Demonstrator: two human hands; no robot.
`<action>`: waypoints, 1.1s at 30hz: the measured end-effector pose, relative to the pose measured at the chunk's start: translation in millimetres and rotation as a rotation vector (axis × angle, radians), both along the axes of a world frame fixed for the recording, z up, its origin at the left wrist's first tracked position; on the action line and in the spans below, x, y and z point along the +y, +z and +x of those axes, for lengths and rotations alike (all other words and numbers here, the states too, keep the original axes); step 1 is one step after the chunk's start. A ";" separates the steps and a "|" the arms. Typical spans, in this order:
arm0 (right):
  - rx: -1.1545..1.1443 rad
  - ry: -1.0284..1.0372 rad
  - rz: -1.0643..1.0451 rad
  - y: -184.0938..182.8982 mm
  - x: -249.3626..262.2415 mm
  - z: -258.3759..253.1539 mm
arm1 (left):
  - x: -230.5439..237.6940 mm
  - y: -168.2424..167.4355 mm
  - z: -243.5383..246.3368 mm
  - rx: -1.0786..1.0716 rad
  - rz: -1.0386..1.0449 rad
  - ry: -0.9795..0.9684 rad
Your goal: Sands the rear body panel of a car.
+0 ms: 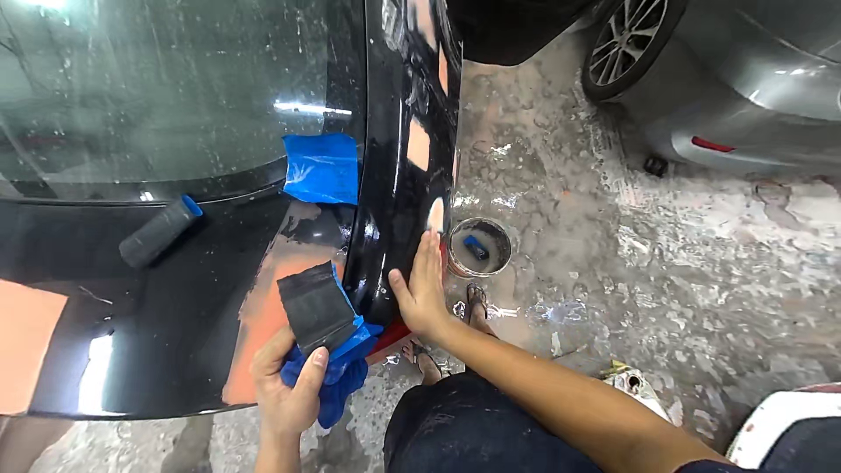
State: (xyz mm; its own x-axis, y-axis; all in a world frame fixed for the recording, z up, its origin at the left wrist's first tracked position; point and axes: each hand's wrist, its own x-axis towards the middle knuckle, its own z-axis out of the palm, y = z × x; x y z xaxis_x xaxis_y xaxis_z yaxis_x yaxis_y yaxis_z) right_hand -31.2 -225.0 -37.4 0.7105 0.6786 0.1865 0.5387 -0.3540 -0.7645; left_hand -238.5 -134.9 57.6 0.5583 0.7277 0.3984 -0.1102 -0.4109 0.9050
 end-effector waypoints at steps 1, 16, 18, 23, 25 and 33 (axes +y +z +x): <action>0.003 0.021 -0.012 1.3 -2.2 -2.3 | -0.2 0.1 0.3 0.000 0.002 0.002; 0.039 -0.062 0.060 5.4 54.3 87.6 | -4.3 -1.7 4.7 -0.011 0.031 0.019; -0.082 0.012 0.090 -0.1 38.5 69.4 | -5.1 -1.0 5.4 -0.008 0.026 0.029; -0.039 0.353 0.075 0.9 -17.7 58.7 | -16.2 6.0 7.2 0.038 0.012 0.050; 0.104 0.523 0.138 11.6 -47.7 69.2 | -24.1 12.9 10.3 0.121 -0.003 -0.048; 1.051 0.497 0.255 -21.1 -163.6 111.8 | -106.5 -43.7 110.9 0.471 -0.266 -0.548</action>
